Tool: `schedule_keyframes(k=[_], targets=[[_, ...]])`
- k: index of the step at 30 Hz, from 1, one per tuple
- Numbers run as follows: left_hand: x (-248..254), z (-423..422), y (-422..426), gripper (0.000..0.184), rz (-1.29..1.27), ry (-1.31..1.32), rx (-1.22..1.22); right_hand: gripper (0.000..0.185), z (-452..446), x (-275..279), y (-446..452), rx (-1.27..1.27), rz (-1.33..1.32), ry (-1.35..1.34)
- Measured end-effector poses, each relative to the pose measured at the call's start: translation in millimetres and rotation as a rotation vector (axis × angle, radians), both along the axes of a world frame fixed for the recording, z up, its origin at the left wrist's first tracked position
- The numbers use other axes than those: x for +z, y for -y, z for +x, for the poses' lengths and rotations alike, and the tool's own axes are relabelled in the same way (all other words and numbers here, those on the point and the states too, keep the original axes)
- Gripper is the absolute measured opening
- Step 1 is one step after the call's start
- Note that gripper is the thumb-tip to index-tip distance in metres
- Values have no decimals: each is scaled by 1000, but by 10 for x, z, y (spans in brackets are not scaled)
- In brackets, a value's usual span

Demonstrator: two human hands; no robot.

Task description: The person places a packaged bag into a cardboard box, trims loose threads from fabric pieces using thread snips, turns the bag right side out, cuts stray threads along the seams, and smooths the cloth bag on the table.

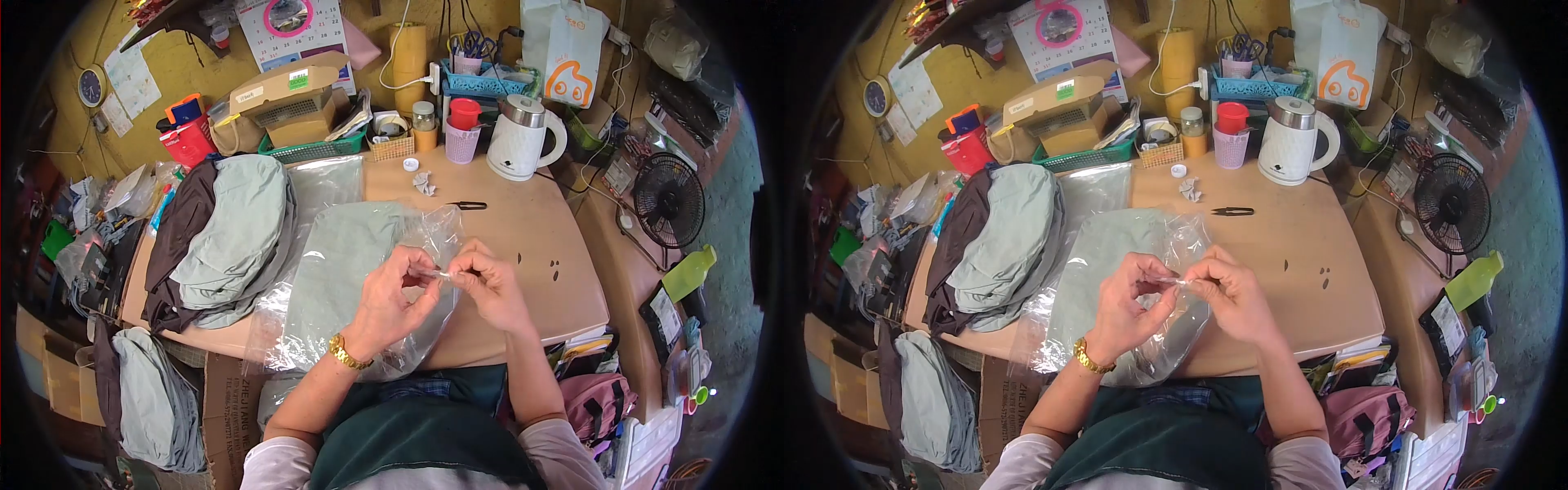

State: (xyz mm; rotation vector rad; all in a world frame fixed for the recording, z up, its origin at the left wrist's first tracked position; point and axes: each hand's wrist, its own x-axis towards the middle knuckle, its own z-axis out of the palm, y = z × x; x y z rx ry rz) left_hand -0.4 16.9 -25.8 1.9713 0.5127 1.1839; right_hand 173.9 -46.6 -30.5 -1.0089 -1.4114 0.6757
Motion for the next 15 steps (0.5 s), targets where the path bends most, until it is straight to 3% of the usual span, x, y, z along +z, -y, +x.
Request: schedule_keyframes(k=[1,3,4,6,9,12,15], targets=[[-14,-16,-28,31,26,0,-52,5,35,-8,-1,-1,-2,-1],[-34,-16,-73,31,53,-2,-110,12,109,-23,-12,329,-249,-327],[-48,-9,-83,34,107,19,-132,12,164,-66,-43,324,-249,-330],[6,32,-69,37,158,44,-159,14,264,-143,-103,713,-410,-705],[170,76,-19,40,245,52,-118,16,154,-117,-59,470,-494,-795],[85,53,-15,39,250,-57,-21,17,128,-117,-80,511,-443,-721],[16,108,-1,24,321,40,87,20,116,-40,-70,377,-468,-684]])
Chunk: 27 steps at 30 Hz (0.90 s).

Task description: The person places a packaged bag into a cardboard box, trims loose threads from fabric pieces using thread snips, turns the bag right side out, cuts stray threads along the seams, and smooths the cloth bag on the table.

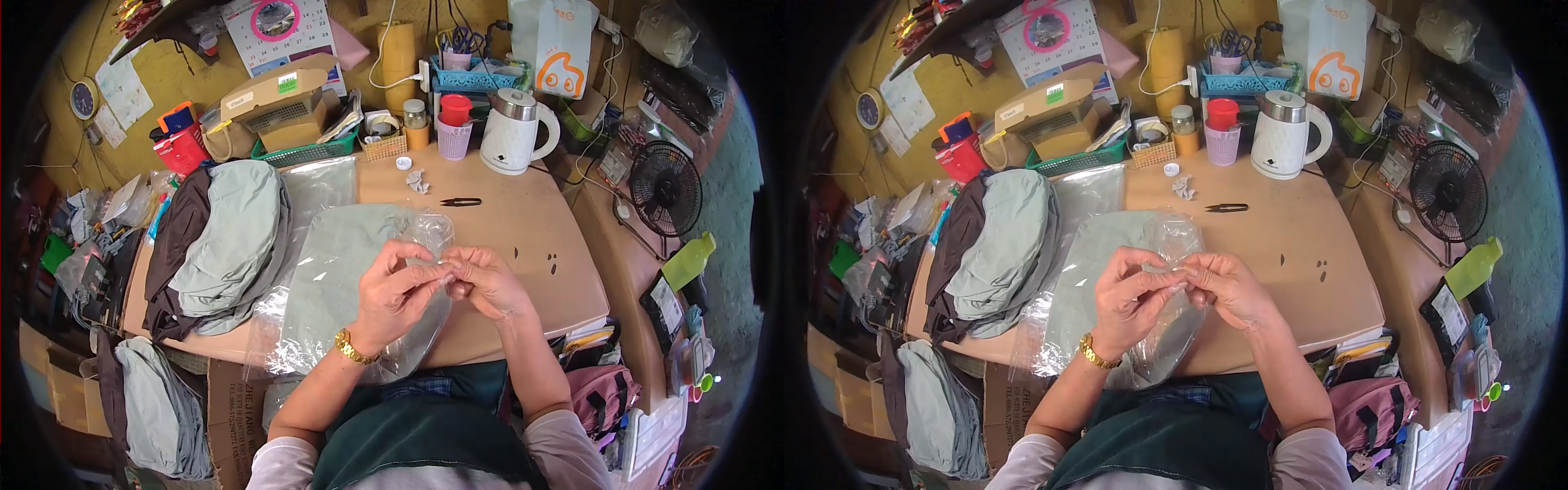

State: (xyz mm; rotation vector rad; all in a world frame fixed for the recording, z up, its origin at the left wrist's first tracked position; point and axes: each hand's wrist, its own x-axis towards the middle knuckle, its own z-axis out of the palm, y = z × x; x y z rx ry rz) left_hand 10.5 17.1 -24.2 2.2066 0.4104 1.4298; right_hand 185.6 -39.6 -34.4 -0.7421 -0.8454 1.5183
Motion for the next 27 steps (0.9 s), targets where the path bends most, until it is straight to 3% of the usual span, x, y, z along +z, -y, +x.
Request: schedule_keyframes(k=[1,3,5,7,9,10,12,13,14,15,16,18,20,22,25,27], targets=[[-17,9,11,21,-17,38,3,20,21,-13,-10,-2,-1,-1],[-17,4,14,19,-35,75,6,15,74,-53,-30,-184,129,288],[36,-40,-3,11,121,-5,148,13,78,5,-22,-299,160,405],[86,-86,6,16,196,-15,193,12,76,35,-29,-410,191,520],[167,-67,40,21,274,-22,236,12,75,63,-47,-573,387,680],[226,-3,69,28,178,33,227,12,69,121,-47,-571,391,683],[327,57,36,36,74,83,216,12,-15,228,-4,-493,326,423],[408,90,-69,42,-106,-322,138,12,-36,219,-48,-488,318,424],[493,138,-198,49,-287,-722,53,13,-39,193,-151,-643,371,329],[515,224,-386,47,-191,-511,1,18,-37,124,-231,-799,425,229],[555,331,-606,46,-92,-300,-51,18,16,-86,-298,-795,423,230],[1163,436,-748,40,-196,-32,-260,36,168,-711,-428,-708,53,23],[1824,395,-656,39,-339,169,-498,60,-91,-1154,-302,-247,-218,-186],[2122,203,-589,39,-365,349,-623,80,-494,-1137,-168,-7,-129,-453],[2197,-168,-647,39,-364,565,-639,92,-325,-1108,-128,132,4,-620],[1919,-528,-744,39,-409,668,-467,84,68,-705,91,-297,-112,-240]])
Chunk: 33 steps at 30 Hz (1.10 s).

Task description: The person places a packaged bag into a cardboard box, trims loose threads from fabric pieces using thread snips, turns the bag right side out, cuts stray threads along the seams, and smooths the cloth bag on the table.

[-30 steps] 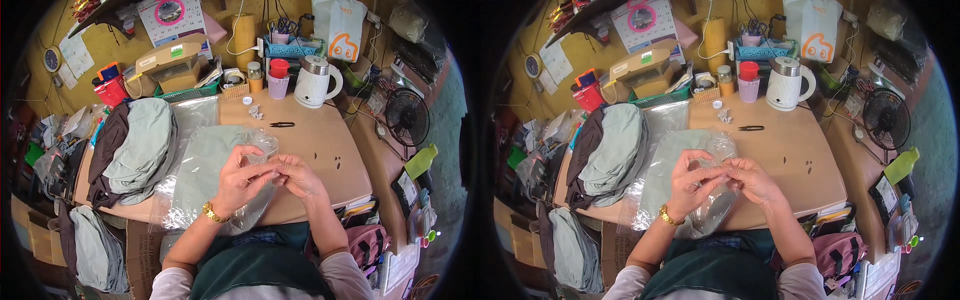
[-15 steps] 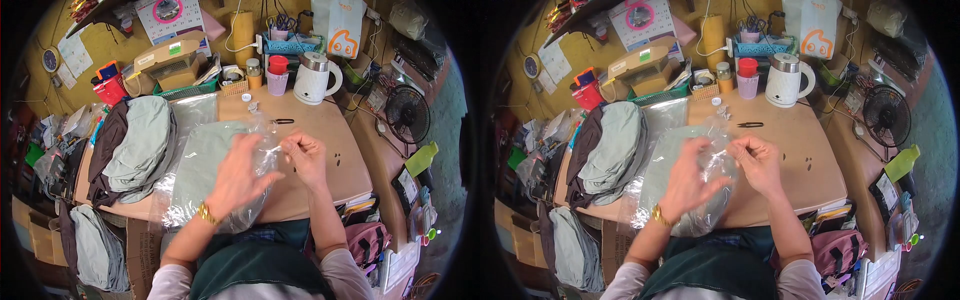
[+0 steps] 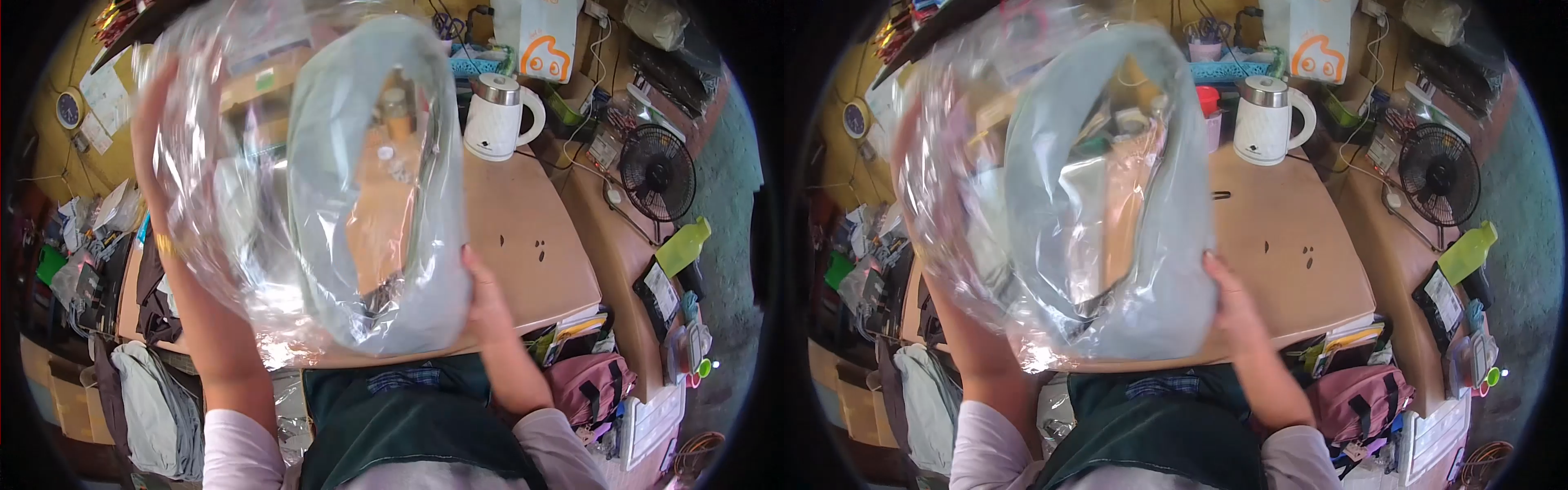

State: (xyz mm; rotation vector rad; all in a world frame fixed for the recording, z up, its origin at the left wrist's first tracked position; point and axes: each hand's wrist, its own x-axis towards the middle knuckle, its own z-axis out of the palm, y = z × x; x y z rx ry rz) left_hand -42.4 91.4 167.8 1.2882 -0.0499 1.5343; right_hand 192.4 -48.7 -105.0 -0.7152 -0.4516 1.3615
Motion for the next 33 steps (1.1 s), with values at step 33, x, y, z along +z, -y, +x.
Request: schedule_keyframes(k=[33], targets=[[-2964,-808,-250,22,-963,-349,-152,69,516,14,-604,289,-482,2007]])
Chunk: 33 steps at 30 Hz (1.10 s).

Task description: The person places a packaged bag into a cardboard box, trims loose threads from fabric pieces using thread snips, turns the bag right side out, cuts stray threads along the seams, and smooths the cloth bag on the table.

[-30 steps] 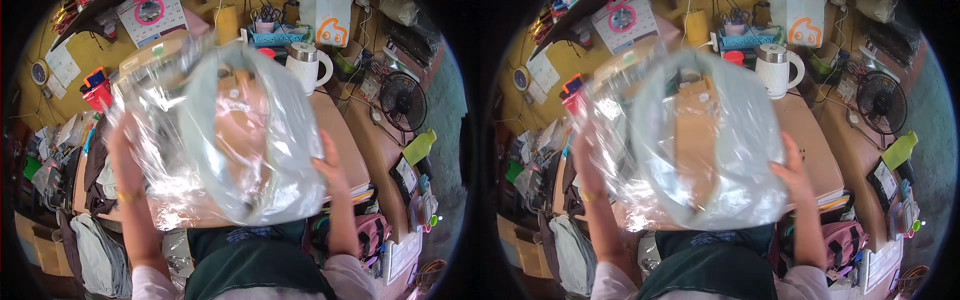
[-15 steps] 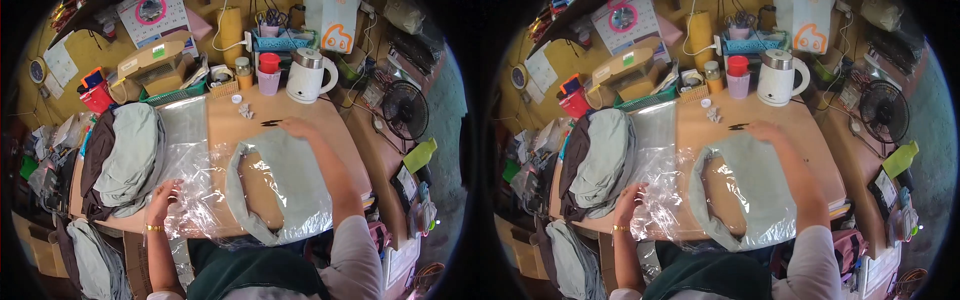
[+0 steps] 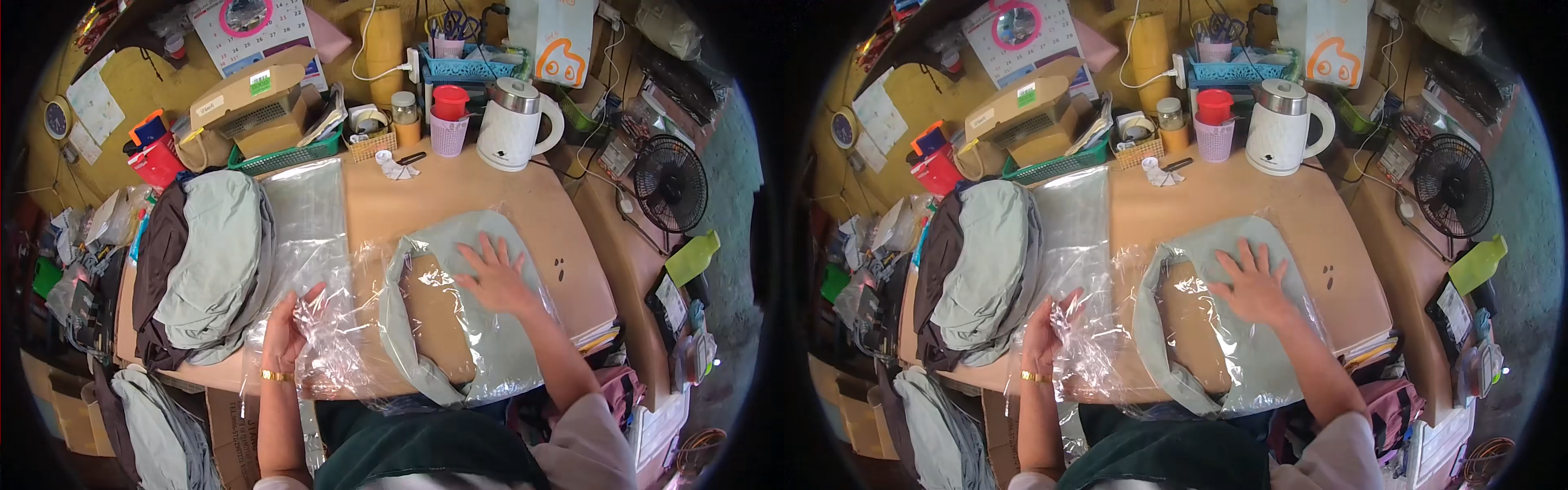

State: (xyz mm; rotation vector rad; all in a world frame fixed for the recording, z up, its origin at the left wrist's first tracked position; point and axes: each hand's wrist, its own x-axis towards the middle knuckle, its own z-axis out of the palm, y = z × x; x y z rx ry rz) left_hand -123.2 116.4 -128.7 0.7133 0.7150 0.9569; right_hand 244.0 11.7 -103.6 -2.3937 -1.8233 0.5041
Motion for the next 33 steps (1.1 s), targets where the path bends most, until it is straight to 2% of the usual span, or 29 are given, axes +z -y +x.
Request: schedule_keyframes(k=[3,5,7,8,9,11,12,13,14,15,17,18,20,21,23,24,25,27,28,29,31,32,33], targets=[[39,163,-213,25,-180,52,16,73,191,-407,21,-86,6,11],[-185,50,-593,24,-35,45,120,74,473,-480,-300,-145,82,167],[-292,-336,-916,19,50,67,332,74,674,-444,-529,-151,83,179],[27,-240,-763,20,0,-4,586,74,701,-483,-596,-161,85,200],[25,-346,-665,20,2,-22,618,74,682,-526,-608,-130,83,181],[37,-531,-518,25,445,-274,513,72,669,-500,-656,-176,126,254],[210,-331,-255,23,376,-406,435,72,648,-492,-668,-150,130,245],[298,-161,1,23,382,-561,234,71,619,-492,-659,-164,137,265],[258,18,129,23,251,-570,-42,70,604,-494,-655,-184,142,288],[337,296,322,24,263,-655,-157,70,608,-497,-652,-168,140,282],[-24,565,333,18,421,-806,-157,69,622,-511,-637,-177,162,286],[-142,603,304,18,420,-809,-154,69,620,-517,-639,-173,163,283],[-285,669,274,16,176,-181,-1,68,627,-523,-636,-177,165,287],[-288,753,325,16,175,-182,-3,68,627,-524,-631,-179,164,286],[-283,898,451,25,271,-322,246,68,625,-514,-639,-179,163,290],[-276,913,490,33,458,-633,249,68,622,-511,-649,-183,162,292],[-261,914,491,33,458,-627,241,68,621,-514,-651,-179,177,278],[-206,825,476,40,627,-1134,8,68,638,-549,-624,-194,180,273],[-283,737,421,38,582,-1078,-162,67,649,-569,-628,-185,206,269],[-361,690,421,25,405,-780,-179,67,668,-578,-625,-175,231,264],[-127,656,531,18,137,-240,-109,67,674,-561,-617,-182,237,262],[5,649,579,18,132,-242,-121,67,671,-565,-619,-175,249,255],[128,645,630,24,4,-77,-90,67,679,-580,-630,-185,240,254]])
